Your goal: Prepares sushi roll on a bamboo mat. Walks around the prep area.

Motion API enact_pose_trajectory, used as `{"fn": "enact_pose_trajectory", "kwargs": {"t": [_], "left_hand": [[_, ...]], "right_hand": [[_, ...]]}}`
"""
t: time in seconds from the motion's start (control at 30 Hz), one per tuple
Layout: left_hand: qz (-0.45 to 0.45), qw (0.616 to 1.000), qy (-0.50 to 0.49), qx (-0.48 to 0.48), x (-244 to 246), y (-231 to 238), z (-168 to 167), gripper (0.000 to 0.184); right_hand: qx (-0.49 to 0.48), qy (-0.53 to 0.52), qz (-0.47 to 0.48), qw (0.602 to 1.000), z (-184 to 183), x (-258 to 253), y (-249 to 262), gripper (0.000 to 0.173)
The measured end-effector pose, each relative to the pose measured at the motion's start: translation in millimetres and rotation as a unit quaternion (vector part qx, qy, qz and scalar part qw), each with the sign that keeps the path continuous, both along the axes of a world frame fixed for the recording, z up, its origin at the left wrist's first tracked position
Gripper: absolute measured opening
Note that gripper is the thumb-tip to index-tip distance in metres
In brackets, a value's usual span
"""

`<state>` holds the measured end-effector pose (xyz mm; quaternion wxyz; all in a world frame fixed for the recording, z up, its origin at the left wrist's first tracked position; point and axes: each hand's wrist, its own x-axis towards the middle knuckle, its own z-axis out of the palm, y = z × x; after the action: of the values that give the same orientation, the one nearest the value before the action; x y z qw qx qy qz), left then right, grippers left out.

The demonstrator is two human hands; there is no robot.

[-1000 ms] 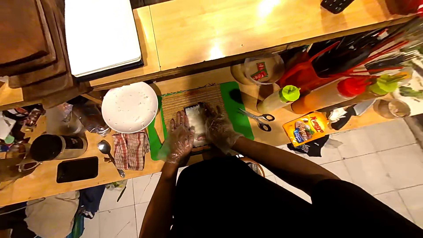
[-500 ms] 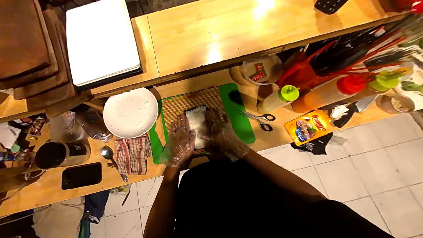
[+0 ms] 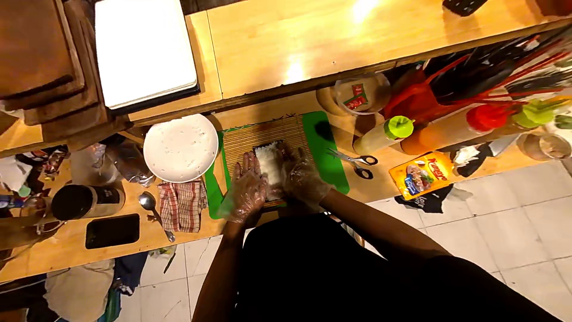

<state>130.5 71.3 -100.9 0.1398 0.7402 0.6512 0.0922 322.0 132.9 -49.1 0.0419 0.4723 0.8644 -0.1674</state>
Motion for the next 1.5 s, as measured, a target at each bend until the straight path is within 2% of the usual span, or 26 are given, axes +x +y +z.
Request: {"fn": "enact_pose_trajectory", "kwargs": {"t": [0.07, 0.17, 0.37, 0.5, 0.57, 0.63, 0.7, 0.8, 0.93, 1.03, 1.13, 1.2, 1.27, 1.33, 1.43, 1.5], "left_hand": [[0.01, 1.0, -0.008, 0.003, 0.3, -0.5, 1.4, 0.068], [0.026, 0.999, -0.028, 0.003, -0.6, 2.8, 5.6, 0.067], [-0.003, 0.999, -0.042, 0.029, -3.1, 11.4, 8.0, 0.071], [-0.002, 0.998, -0.058, 0.016, -2.4, 5.9, 15.7, 0.067], [0.0, 0.998, -0.06, 0.026, -2.8, 8.1, 11.1, 0.067], [0.003, 0.998, -0.055, 0.041, -3.4, 11.7, 2.9, 0.068], [0.005, 0.998, -0.04, 0.041, -3.9, 13.1, -0.4, 0.071], [0.01, 0.999, -0.029, 0.034, -3.0, 10.6, -0.2, 0.07], [-0.003, 0.999, -0.026, 0.033, -3.9, 6.6, 3.4, 0.076], [-0.014, 1.0, -0.013, 0.02, -3.5, 1.0, 15.0, 0.091], [-0.013, 1.0, -0.023, 0.012, -0.7, -6.8, 24.8, 0.088], [-0.018, 1.0, -0.011, 0.022, -1.7, -1.0, 20.3, 0.09], [-0.015, 0.999, -0.006, 0.03, -1.6, 7.5, 12.9, 0.101], [0.003, 1.0, -0.014, 0.013, -1.1, 10.3, 12.8, 0.108], [0.009, 0.999, -0.048, 0.018, -2.5, 10.7, 14.9, 0.115], [-0.007, 0.998, -0.051, 0.037, -5.3, 6.4, 11.3, 0.109]], "right_hand": [[0.028, 0.054, -0.008, 0.998, -9.8, 9.2, 0.7, 0.11], [0.069, 0.075, -0.03, 0.994, -15.0, 11.1, -4.2, 0.107], [0.025, 0.067, -0.037, 0.997, -15.0, -3.7, 0.5, 0.122], [0.015, 0.039, -0.006, 0.999, -9.3, -5.4, -0.6, 0.118], [0.011, 0.024, 0.003, 1.0, -9.3, -6.5, 2.4, 0.122], [-0.008, 0.038, 0.013, 0.999, -6.3, -2.2, 8.7, 0.119], [-0.025, 0.079, 0.008, 0.997, 0.9, 3.2, 14.3, 0.108], [0.024, 0.102, -0.019, 0.994, 2.1, 1.9, 4.4, 0.109], [0.033, 0.135, -0.013, 0.99, -12.9, -6.6, -5.7, 0.115], [0.01, 0.122, -0.011, 0.992, -15.7, -8.9, -5.7, 0.109], [0.002, 0.1, -0.001, 0.995, -19.0, -11.6, -4.9, 0.101], [0.002, 0.096, 0.01, 0.995, -11.0, -11.5, -1.4, 0.107], [0.003, 0.097, 0.019, 0.995, -6.5, -9.3, 5.1, 0.115], [0.022, 0.11, 0.043, 0.993, -7.0, -4.5, 6.7, 0.109], [0.055, 0.104, 0.051, 0.992, -5.1, -8.9, 0.8, 0.112], [0.033, 0.087, 0.049, 0.994, -5.8, -14.6, -1.7, 0.109]]}}
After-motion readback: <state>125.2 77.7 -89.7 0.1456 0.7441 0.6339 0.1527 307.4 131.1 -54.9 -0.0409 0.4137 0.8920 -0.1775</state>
